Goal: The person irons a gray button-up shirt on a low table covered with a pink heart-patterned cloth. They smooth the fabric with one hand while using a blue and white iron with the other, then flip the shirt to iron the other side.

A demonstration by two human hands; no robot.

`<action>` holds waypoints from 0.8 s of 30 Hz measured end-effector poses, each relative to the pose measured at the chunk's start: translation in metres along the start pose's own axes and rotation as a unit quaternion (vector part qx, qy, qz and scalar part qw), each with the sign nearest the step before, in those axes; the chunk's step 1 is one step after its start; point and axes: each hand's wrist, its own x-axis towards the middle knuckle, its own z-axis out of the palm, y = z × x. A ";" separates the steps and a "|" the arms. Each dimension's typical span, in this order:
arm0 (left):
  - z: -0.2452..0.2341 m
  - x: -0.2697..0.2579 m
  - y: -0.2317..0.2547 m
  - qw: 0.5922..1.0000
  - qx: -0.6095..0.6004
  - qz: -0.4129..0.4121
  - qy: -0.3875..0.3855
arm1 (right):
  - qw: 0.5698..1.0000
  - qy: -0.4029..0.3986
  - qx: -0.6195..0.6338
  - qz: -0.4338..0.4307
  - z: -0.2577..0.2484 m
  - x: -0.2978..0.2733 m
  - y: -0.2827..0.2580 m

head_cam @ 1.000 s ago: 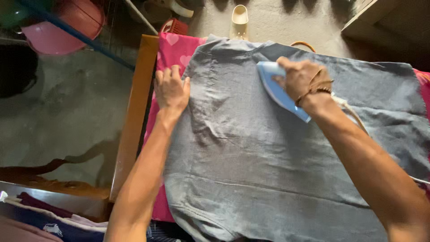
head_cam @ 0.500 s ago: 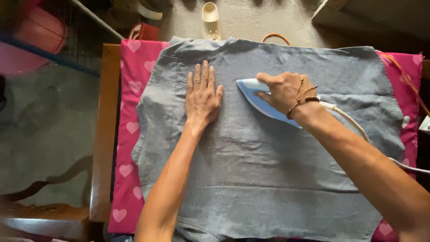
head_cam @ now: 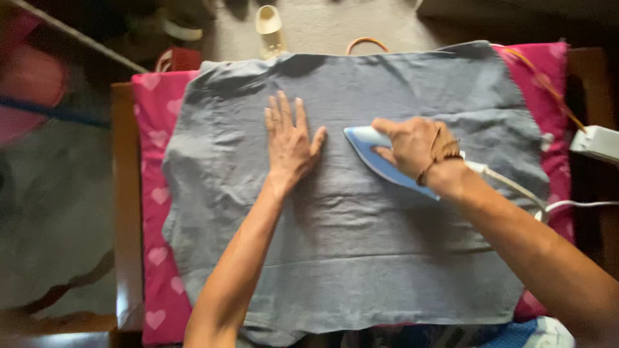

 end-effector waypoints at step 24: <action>0.037 0.060 0.097 0.999 0.001 0.048 -0.016 | 0.993 0.086 0.022 0.078 0.001 0.050 0.100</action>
